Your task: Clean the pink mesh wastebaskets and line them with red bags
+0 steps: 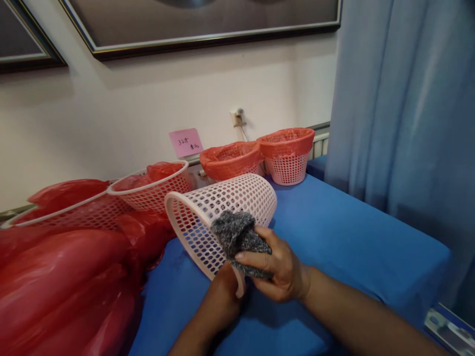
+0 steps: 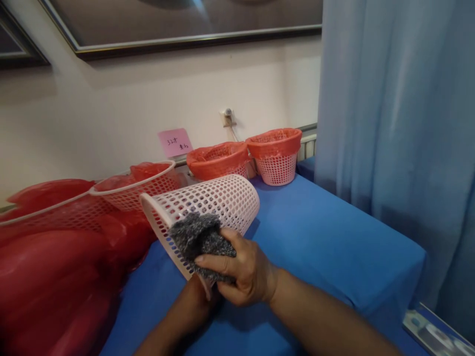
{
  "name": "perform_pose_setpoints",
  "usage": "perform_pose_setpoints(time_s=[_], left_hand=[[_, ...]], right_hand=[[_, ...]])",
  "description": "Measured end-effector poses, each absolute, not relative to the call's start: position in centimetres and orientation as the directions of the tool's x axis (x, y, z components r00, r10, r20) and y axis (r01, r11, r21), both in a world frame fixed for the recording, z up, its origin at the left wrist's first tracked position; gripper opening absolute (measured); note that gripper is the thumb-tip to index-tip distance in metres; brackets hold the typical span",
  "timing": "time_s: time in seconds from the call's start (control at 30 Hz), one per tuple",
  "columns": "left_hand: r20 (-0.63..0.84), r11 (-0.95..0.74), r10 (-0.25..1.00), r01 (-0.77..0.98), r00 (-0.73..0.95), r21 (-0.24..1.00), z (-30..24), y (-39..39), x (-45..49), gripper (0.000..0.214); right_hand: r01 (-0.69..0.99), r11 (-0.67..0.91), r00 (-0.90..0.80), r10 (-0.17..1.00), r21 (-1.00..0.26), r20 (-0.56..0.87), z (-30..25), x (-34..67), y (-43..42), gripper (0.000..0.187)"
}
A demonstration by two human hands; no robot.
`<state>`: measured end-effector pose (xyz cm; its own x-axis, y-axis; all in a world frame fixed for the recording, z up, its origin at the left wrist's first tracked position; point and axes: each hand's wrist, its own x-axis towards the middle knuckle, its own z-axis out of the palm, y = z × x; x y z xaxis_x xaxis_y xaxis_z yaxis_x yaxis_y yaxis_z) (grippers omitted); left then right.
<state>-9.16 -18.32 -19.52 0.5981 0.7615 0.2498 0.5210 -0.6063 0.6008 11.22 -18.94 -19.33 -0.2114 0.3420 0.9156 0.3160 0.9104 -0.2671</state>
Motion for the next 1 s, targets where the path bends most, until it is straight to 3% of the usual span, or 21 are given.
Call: perform_pose_setpoints(time_s=[0.17, 0.4, 0.47, 0.53, 0.63, 0.7, 0.73, 0.8, 0.87, 0.93, 1.0], left_hand=[[0.274, -0.522, 0.818, 0.456, 0.505, 0.721, -20.4, -18.7, -10.3, 0.042], [0.291, -0.505, 0.832, 0.426, 0.473, 0.751, -20.4, -18.8, -11.1, 0.050], [0.306, -0.501, 0.840, 0.423, 0.448, 0.755, -19.5, -19.1, -10.6, 0.050], [0.306, -0.496, 0.844, 0.421, 0.441, 0.759, -18.8, -19.3, -10.2, 0.051], [0.276, -0.484, 0.845, 0.436, 0.458, 0.759, -18.4, -19.7, -9.9, 0.051], [0.260, -0.479, 0.846, 0.447, 0.466, 0.755, -18.5, -19.7, -10.0, 0.052], [0.256, -0.482, 0.843, 0.452, 0.473, 0.751, -18.7, -19.7, -10.0, 0.052], [0.251, -0.501, 0.830, 0.468, 0.499, 0.728, -19.0, -19.3, -10.1, 0.052], [0.259, -0.544, 0.803, 0.483, 0.537, 0.686, -19.5, -18.8, -10.3, 0.051], [0.264, -0.592, 0.767, 0.485, 0.585, 0.644, -20.0, -18.2, -10.6, 0.049], [0.260, -0.623, 0.737, 0.477, 0.624, 0.620, -20.2, -17.9, -10.7, 0.048]], right_hand=[[0.318, 0.926, -0.279, 0.298, -0.205, 0.913, -19.6, 11.0, -18.4, 0.066], [0.323, 0.932, -0.300, 0.267, -0.166, 0.916, -19.9, 10.3, -18.3, 0.064], [0.407, 0.870, -0.182, 0.374, -0.276, 0.909, -20.3, 10.5, -17.4, 0.064], [0.483, 0.722, 0.061, 0.536, -0.495, 0.842, -20.8, 11.6, -15.6, 0.062], [0.400, 0.413, 0.441, 0.697, -0.819, 0.566, -21.3, 14.3, -12.0, 0.053], [0.318, 0.300, 0.542, 0.721, -0.900, 0.432, -21.4, 15.7, -10.5, 0.051], [0.317, 0.300, 0.546, 0.718, -0.900, 0.431, -21.4, 15.9, -10.4, 0.051], [0.396, 0.417, 0.445, 0.692, -0.818, 0.568, -21.0, 15.5, -11.5, 0.052], [0.467, 0.634, 0.182, 0.613, -0.616, 0.769, -20.5, 14.0, -13.9, 0.058], [0.424, 0.823, -0.105, 0.461, -0.379, 0.881, -20.1, 12.2, -16.5, 0.065], [0.357, 0.901, -0.239, 0.342, -0.245, 0.909, -20.0, 11.0, -18.1, 0.068]])
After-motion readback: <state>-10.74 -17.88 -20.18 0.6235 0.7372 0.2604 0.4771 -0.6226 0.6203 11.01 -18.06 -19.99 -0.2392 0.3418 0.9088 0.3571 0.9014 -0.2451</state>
